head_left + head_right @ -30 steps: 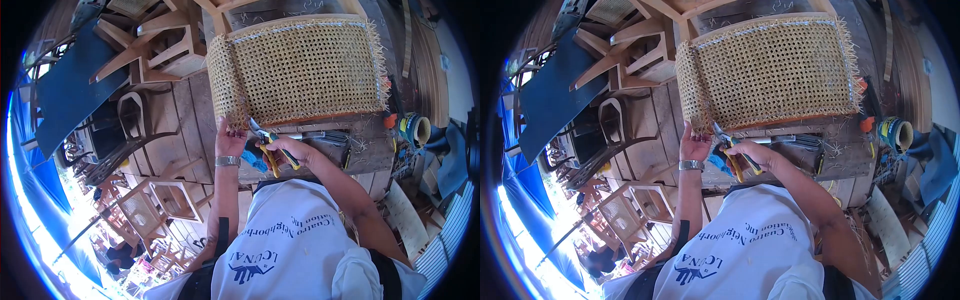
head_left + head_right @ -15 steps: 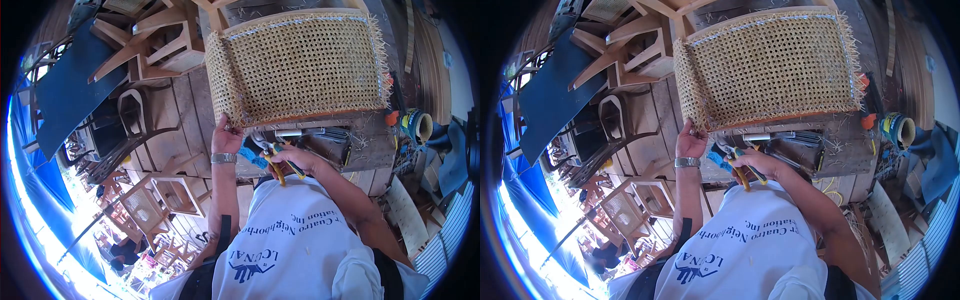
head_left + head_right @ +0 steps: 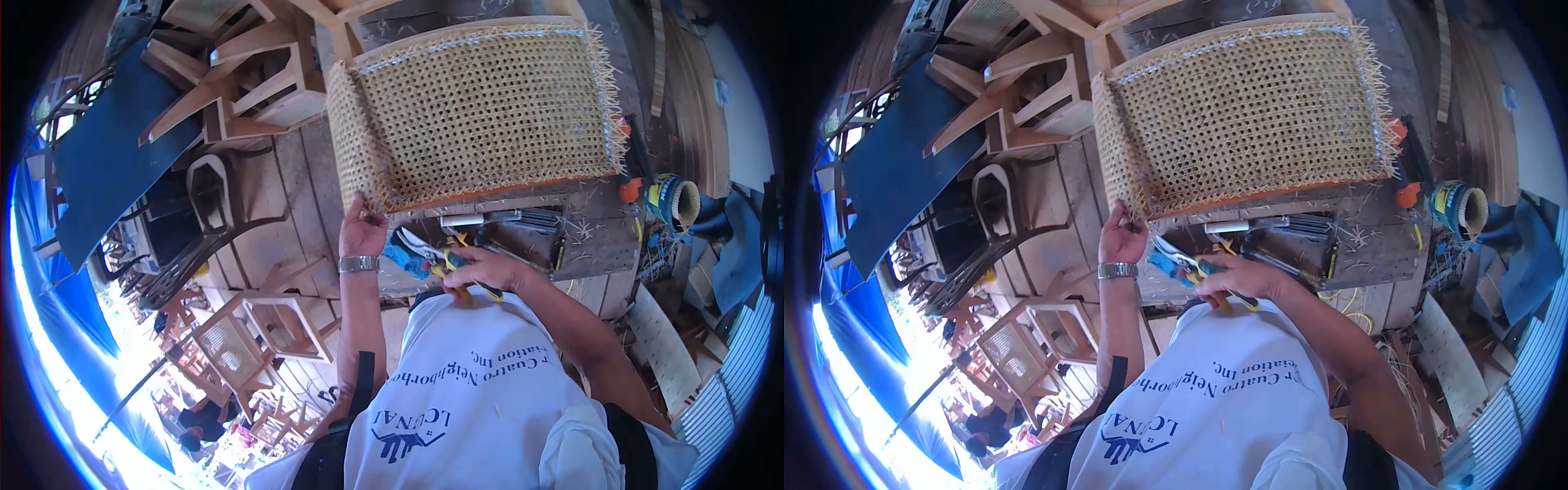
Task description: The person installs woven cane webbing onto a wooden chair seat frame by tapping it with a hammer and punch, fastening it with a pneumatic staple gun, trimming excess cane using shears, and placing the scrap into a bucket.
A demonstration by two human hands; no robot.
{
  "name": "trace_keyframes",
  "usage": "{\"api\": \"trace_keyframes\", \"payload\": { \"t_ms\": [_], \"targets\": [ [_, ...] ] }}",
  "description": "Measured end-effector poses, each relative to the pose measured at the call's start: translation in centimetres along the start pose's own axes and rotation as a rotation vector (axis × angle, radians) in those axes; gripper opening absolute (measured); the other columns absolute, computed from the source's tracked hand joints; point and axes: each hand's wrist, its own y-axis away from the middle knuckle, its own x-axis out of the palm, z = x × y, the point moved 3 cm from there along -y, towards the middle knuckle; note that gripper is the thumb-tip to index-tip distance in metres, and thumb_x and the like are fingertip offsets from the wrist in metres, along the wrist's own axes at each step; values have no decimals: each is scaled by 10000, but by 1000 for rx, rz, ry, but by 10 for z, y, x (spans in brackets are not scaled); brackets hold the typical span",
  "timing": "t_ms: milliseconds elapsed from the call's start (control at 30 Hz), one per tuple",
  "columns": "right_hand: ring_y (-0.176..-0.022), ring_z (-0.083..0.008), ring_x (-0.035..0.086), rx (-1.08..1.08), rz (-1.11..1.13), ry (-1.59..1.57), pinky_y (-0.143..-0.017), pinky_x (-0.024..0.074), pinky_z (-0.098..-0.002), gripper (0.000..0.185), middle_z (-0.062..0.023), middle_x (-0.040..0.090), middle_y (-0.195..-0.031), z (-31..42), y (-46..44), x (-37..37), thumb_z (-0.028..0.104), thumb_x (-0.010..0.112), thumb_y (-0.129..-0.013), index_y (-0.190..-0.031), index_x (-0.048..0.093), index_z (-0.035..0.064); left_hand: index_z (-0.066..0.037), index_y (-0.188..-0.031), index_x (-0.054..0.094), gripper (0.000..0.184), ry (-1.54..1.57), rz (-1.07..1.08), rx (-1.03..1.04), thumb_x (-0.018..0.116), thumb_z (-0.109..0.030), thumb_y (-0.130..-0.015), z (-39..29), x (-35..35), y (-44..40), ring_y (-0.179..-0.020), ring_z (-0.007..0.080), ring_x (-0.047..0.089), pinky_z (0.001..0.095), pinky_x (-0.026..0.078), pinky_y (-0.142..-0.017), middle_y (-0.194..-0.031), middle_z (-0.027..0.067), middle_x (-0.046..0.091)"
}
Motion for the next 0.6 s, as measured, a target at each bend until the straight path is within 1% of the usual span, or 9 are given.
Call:
{"api": "trace_keyframes", "payload": {
  "t_ms": [33,100,167,267,300,400,467,500,600],
  "targets": [
    [-730,-127,634,-2,-16,7,-724,506,-291,415,-15,624,-833,-7,6,-5,198,681,-922,-1320,616,101,-101,-1115,673,243,13,16,-19,769,-213,-922,2,-3,-5,-917,184,652,275,532,-671,-1039,19,701],
    [-859,-129,640,19,-125,84,-810,485,-293,443,-13,638,-908,-7,32,-15,201,674,-926,-1354,600,113,-99,-1112,671,257,-75,68,39,738,-284,-946,2,-21,-20,-943,221,650,325,513,-760,-1049,80,657],
    [-876,-134,637,-39,-195,-37,-821,485,-295,482,-33,644,-963,-16,52,-25,222,667,-922,-1382,572,114,-95,-1177,656,389,-138,-8,-35,752,-374,-923,3,-24,-19,-983,245,662,316,526,-748,-1112,97,671],
    [-884,-146,641,-105,-306,-160,-837,494,-298,502,-48,646,-996,-21,78,-39,218,660,-915,-1394,558,108,-68,-1267,618,505,105,78,22,765,-390,-908,13,13,5,-992,285,678,310,562,-683,-1198,132,679],
    [-889,-151,643,-127,-304,-190,-842,497,-299,507,-54,646,-1004,-24,81,-44,214,659,-912,-1397,554,105,-55,-1297,604,542,115,191,5,759,-403,-911,13,13,4,-991,295,683,328,576,-690,-1202,139,677],
    [-939,-201,653,-194,-249,-217,-870,523,-336,512,-94,652,-1032,-13,92,-40,137,603,-919,-1421,530,75,-55,-1281,604,506,167,243,-13,762,-367,-916,14,17,13,-979,281,685,336,582,-714,-1198,118,681],
    [-947,-228,660,-154,-249,-278,-891,534,-365,514,-115,653,-1037,5,86,-26,78,561,-915,-1427,521,50,-56,-1242,618,387,136,96,36,733,-282,-949,12,-10,-16,-994,258,688,346,585,-764,-1189,104,694],
    [-958,-246,663,-150,-233,-268,-898,543,-381,521,-134,651,-1034,13,78,-22,49,532,-917,-1437,503,31,-57,-1226,625,343,126,121,54,718,-250,-958,5,-10,-20,-1008,252,688,353,585,-786,-1186,101,698],
    [-907,-264,696,-84,-140,-222,-831,564,-378,471,-138,675,-1017,8,34,-34,180,579,-963,-1405,505,32,-56,-1190,639,242,92,144,63,683,-169,-980,3,-15,-21,-1048,236,687,373,587,-849,-1176,97,709]
  ]
}}
